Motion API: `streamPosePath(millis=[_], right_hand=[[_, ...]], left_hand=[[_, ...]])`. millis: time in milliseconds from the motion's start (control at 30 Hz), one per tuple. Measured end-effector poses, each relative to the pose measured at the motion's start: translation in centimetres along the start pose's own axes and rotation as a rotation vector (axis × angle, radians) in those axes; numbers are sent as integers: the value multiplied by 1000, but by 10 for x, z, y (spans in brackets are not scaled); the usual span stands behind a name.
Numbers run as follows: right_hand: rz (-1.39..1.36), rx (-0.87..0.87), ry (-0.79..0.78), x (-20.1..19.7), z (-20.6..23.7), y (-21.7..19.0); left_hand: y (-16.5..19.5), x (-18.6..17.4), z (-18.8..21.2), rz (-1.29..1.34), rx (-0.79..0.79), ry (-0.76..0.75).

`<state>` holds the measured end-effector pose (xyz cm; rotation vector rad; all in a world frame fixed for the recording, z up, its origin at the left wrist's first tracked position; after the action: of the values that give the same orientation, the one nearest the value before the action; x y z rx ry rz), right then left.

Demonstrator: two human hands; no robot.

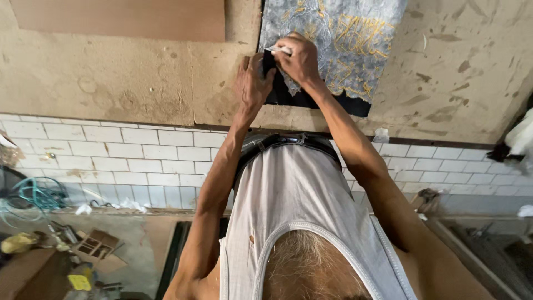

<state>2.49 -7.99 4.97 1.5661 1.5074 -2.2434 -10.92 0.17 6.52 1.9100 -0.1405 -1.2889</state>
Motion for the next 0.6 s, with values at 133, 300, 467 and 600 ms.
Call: streamPosePath(millis=[133,300,467,600], right_hand=[[-597,141,-228,-3,-1,19],[-557,150,-232,-18,1,18],[-128,-157,-82,-17,-1,-15],[127,-243,59,-11,-3,-27]], left_hand=[[4,7,-17,208,-22,-8],[-7,38,-20,588,-258,-196],[3,24,-19,527,-73,-78],[6,14,-17,505,30,-14]])
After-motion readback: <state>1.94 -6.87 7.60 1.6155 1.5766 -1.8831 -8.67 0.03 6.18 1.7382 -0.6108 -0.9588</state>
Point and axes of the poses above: each hand's wrist, its own z-axis away from the middle knuckle, its own x-axis out of the palm, y = z × x, the point moved 10 cm from there along -z, towards the middle knuckle, and after that the axes turned 10 degrees about x, right-handed, at the moved point
